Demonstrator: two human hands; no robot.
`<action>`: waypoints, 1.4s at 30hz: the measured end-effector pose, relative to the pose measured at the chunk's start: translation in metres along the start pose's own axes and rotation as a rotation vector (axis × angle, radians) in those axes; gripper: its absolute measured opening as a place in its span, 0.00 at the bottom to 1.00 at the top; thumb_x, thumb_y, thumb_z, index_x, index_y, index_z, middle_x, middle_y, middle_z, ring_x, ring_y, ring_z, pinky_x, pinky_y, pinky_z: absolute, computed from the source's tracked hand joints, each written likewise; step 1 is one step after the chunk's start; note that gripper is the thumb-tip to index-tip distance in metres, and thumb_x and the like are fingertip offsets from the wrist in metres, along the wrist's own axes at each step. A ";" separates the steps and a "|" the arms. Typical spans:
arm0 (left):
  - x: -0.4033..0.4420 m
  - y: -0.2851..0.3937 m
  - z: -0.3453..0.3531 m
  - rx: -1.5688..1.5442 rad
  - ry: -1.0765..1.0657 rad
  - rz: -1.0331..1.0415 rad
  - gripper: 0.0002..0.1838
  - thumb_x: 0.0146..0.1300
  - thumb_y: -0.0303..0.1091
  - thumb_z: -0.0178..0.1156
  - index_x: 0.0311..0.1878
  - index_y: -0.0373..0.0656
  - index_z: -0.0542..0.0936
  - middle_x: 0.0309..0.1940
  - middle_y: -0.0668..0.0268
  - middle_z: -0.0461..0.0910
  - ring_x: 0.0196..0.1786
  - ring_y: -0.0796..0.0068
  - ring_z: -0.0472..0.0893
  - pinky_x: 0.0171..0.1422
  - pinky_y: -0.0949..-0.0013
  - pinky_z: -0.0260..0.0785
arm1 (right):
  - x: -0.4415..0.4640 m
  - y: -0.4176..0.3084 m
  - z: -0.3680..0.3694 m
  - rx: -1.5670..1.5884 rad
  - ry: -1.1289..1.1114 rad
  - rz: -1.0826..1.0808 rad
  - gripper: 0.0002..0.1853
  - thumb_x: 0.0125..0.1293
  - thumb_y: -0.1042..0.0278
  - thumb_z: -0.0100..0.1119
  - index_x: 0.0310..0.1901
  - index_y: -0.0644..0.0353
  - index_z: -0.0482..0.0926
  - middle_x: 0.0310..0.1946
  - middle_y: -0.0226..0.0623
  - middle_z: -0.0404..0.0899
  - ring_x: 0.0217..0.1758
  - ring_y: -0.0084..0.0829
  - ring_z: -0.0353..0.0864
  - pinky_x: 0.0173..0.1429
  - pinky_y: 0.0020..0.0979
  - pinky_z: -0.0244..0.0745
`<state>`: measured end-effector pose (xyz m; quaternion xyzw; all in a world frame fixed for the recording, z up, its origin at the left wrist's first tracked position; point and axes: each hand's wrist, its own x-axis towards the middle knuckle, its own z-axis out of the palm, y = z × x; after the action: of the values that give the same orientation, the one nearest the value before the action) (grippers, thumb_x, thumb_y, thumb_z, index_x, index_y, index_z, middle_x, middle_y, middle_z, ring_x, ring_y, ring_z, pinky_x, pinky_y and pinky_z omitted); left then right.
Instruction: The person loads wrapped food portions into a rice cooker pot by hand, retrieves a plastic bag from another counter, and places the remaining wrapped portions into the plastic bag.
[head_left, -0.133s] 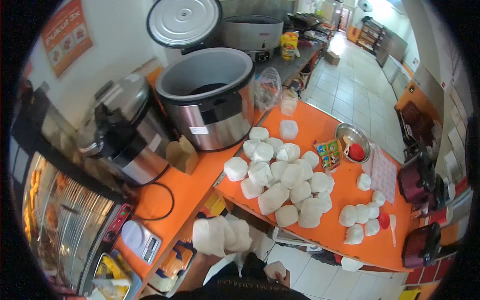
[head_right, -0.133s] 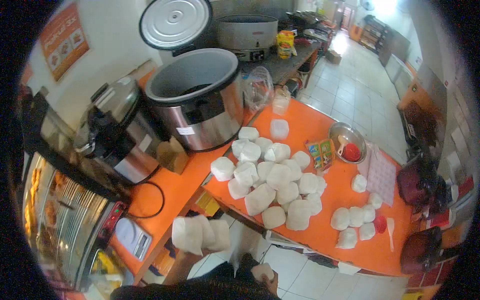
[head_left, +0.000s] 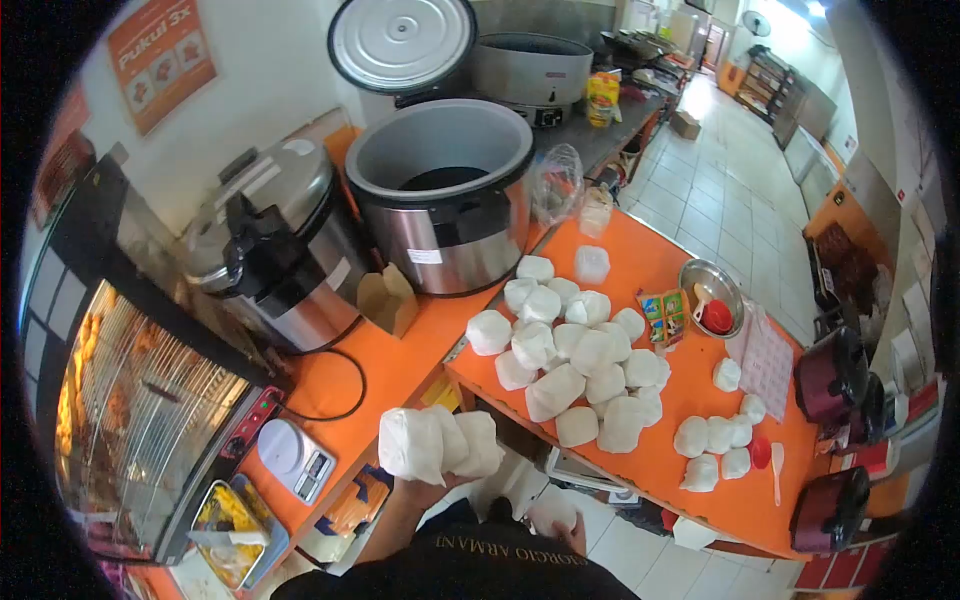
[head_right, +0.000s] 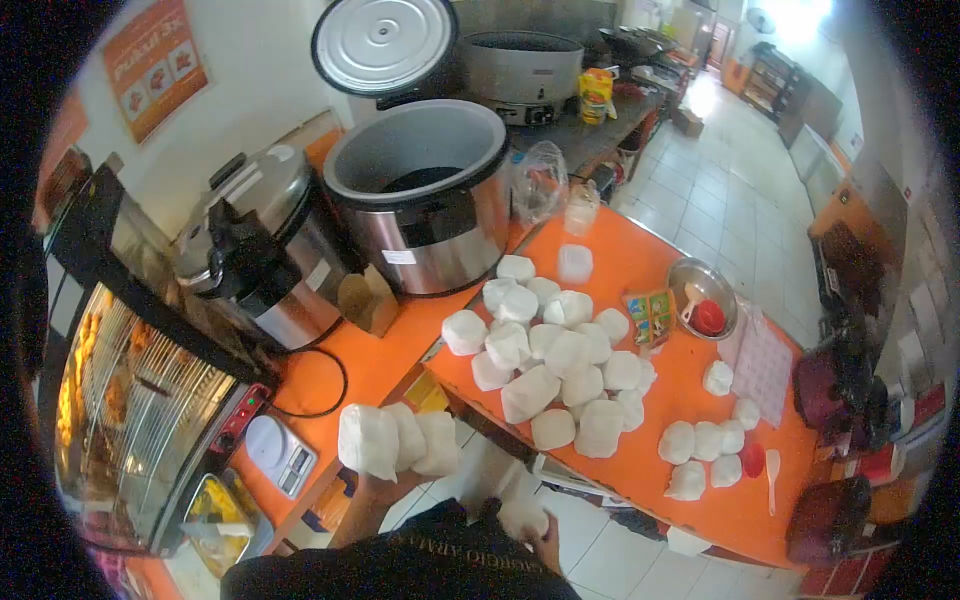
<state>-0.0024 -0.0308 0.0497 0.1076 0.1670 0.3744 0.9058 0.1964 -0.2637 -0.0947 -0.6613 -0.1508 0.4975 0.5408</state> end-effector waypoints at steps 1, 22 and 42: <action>-0.005 0.012 -0.002 0.092 -0.014 0.031 0.31 0.57 0.59 0.45 0.60 0.52 0.62 0.59 0.62 0.62 0.62 0.54 0.61 0.60 0.38 0.53 | 0.017 -0.020 0.010 -0.030 -0.104 -0.146 0.31 0.55 0.65 0.60 0.58 0.62 0.57 0.49 0.44 0.68 0.53 0.32 0.69 0.56 0.32 0.65; 0.101 0.124 -0.198 0.422 -0.470 0.554 0.29 0.64 0.55 0.38 0.60 0.46 0.58 0.59 0.59 0.61 0.61 0.63 0.62 0.62 0.52 0.56 | 0.324 -0.514 0.391 -1.380 -0.574 -1.166 0.39 0.32 0.60 0.72 0.46 0.66 0.60 0.43 0.53 0.70 0.47 0.46 0.72 0.49 0.36 0.68; 0.125 0.209 -0.095 0.127 0.107 0.112 0.28 0.64 0.54 0.39 0.60 0.45 0.59 0.58 0.60 0.62 0.60 0.64 0.63 0.62 0.54 0.57 | 0.454 -0.486 0.460 -1.669 -0.861 -0.062 0.43 0.43 0.52 0.67 0.60 0.47 0.53 0.49 0.51 0.66 0.45 0.41 0.73 0.41 0.33 0.76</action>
<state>-0.0899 0.2113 0.0015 0.1535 0.2323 0.4183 0.8646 0.1921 0.5107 0.1383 -0.5901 -0.6632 0.4159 -0.1975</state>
